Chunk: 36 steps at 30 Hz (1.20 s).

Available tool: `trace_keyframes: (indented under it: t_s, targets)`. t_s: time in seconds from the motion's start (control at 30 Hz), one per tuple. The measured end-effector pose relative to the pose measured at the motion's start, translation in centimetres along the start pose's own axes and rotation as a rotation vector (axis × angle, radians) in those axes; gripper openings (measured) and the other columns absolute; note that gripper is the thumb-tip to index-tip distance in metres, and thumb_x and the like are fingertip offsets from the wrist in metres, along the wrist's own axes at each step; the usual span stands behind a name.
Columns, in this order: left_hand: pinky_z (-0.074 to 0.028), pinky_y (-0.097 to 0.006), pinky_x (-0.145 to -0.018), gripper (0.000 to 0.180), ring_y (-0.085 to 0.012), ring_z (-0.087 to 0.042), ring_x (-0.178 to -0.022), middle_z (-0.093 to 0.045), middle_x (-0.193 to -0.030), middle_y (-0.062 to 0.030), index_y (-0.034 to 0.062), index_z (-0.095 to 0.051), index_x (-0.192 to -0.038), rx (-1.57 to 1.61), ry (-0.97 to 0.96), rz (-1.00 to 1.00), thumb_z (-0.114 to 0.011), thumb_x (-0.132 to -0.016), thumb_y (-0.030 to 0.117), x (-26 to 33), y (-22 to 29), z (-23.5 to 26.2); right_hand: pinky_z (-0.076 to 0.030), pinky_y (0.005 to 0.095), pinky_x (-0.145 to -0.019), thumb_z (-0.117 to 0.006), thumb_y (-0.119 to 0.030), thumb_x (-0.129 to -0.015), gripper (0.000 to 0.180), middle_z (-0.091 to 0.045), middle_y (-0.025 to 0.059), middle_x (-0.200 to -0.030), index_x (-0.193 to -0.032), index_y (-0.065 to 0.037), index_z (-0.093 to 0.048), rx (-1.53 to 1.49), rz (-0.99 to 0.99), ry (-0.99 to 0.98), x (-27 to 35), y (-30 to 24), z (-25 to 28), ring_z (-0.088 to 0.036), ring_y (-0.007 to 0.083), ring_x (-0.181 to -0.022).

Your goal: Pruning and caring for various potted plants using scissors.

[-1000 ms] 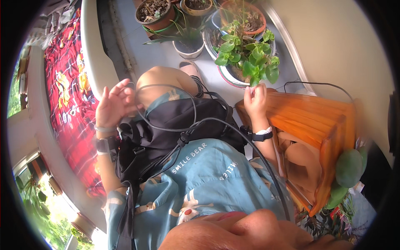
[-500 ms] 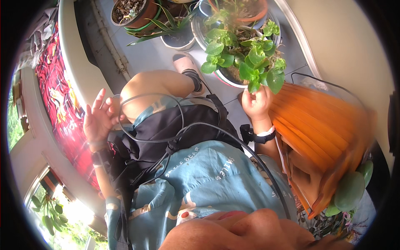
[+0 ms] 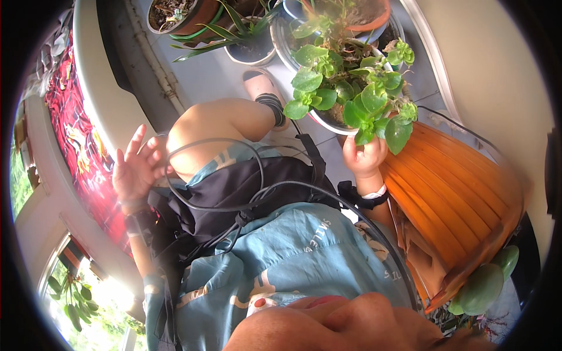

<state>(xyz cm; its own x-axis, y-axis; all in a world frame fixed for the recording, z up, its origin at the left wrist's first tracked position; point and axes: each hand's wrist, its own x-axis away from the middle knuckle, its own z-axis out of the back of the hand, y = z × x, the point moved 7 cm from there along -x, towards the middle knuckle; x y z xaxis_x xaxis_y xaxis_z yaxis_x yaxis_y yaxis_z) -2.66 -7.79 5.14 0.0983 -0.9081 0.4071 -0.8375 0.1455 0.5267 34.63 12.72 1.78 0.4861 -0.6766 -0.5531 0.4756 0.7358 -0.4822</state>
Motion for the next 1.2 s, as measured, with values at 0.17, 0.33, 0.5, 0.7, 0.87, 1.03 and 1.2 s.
trace_keyframes:
  t_s: [0.17, 0.33, 0.5, 0.7, 0.87, 1.03, 1.2]
  targets:
    - [-0.045, -0.057, -0.086, 0.070, -0.0309, -0.052, -0.110, -0.043, -0.130, -0.0199, 0.0071, -0.015, -0.143, -0.010, 0.029, 0.024, -0.041, -0.093, 0.048, -0.4, 0.2, -0.2, -0.047, 0.0392, -0.064, -0.063, -0.007, -0.073, 0.024, -0.063, 0.0159, -0.088, -0.095, 0.002, -0.060, 0.019, -0.001, -0.011, 0.3, 0.1, 0.1, -0.057, 0.0335, -0.071]
    - [-0.045, -0.056, -0.085, 0.070, -0.0301, -0.053, -0.108, -0.044, -0.129, -0.0194, 0.0080, -0.018, -0.143, -0.016, 0.042, 0.040, -0.043, -0.092, 0.048, -0.6, 0.2, 0.0, -0.049, 0.0396, -0.070, -0.061, -0.007, -0.069, 0.025, -0.062, 0.0142, -0.093, -0.094, -0.004, -0.062, -0.009, -0.089, -0.155, 1.9, 1.2, -0.6, -0.061, 0.0335, -0.079]
    - [-0.046, -0.055, -0.084, 0.070, -0.0291, -0.053, -0.108, -0.045, -0.128, -0.0184, 0.0088, -0.019, -0.143, -0.030, 0.055, 0.057, -0.044, -0.091, 0.049, -0.6, 0.5, -0.3, -0.047, 0.0403, -0.067, -0.063, -0.008, -0.072, 0.026, -0.062, 0.0164, -0.089, -0.095, 0.001, -0.059, -0.020, -0.044, -0.035, -0.1, 0.1, -0.1, -0.057, 0.0358, -0.074]
    - [-0.046, -0.055, -0.084, 0.069, -0.0284, -0.053, -0.108, -0.044, -0.130, -0.0181, 0.0087, -0.019, -0.143, -0.017, 0.031, 0.059, -0.043, -0.092, 0.048, -2.2, 0.0, -0.2, -0.047, 0.0408, -0.070, -0.064, -0.007, -0.070, 0.030, -0.061, 0.0166, -0.092, -0.099, -0.001, -0.058, 0.007, -0.005, -0.048, -0.9, 0.3, -0.1, -0.058, 0.0368, -0.079]
    - [-0.045, -0.056, -0.085, 0.068, -0.0283, -0.052, -0.111, -0.044, -0.130, -0.0176, 0.0085, -0.019, -0.143, -0.008, -0.029, 0.044, -0.043, -0.092, 0.047, -2.9, -0.1, -0.4, -0.047, 0.0405, -0.066, -0.064, -0.009, -0.072, 0.021, -0.061, 0.0141, -0.088, -0.091, -0.005, -0.059, 0.007, -0.093, -0.147, -1.1, 1.0, -0.4, -0.058, 0.0349, -0.077]
    - [-0.044, -0.056, -0.087, 0.066, -0.0277, -0.052, -0.112, -0.045, -0.129, -0.0161, 0.0087, -0.022, -0.142, 0.000, -0.073, 0.027, -0.044, -0.092, 0.046, -3.5, -0.3, -0.3, -0.046, 0.0389, -0.056, -0.063, -0.009, -0.073, 0.015, -0.055, 0.0115, -0.080, -0.086, -0.005, -0.058, 0.044, -0.102, -0.183, -1.4, -0.1, -0.1, -0.056, 0.0310, -0.067]
    - [-0.042, -0.057, -0.089, 0.065, -0.0269, -0.052, -0.112, -0.047, -0.128, -0.0151, 0.0091, -0.024, -0.141, 0.017, -0.123, -0.001, -0.043, -0.092, 0.046, -3.7, -0.5, -0.5, -0.043, 0.0390, -0.054, -0.061, -0.008, -0.070, 0.010, -0.048, 0.0103, -0.070, -0.073, -0.005, -0.052, 0.116, -0.038, -0.146, -2.1, -2.1, 0.8, -0.051, 0.0297, -0.061]
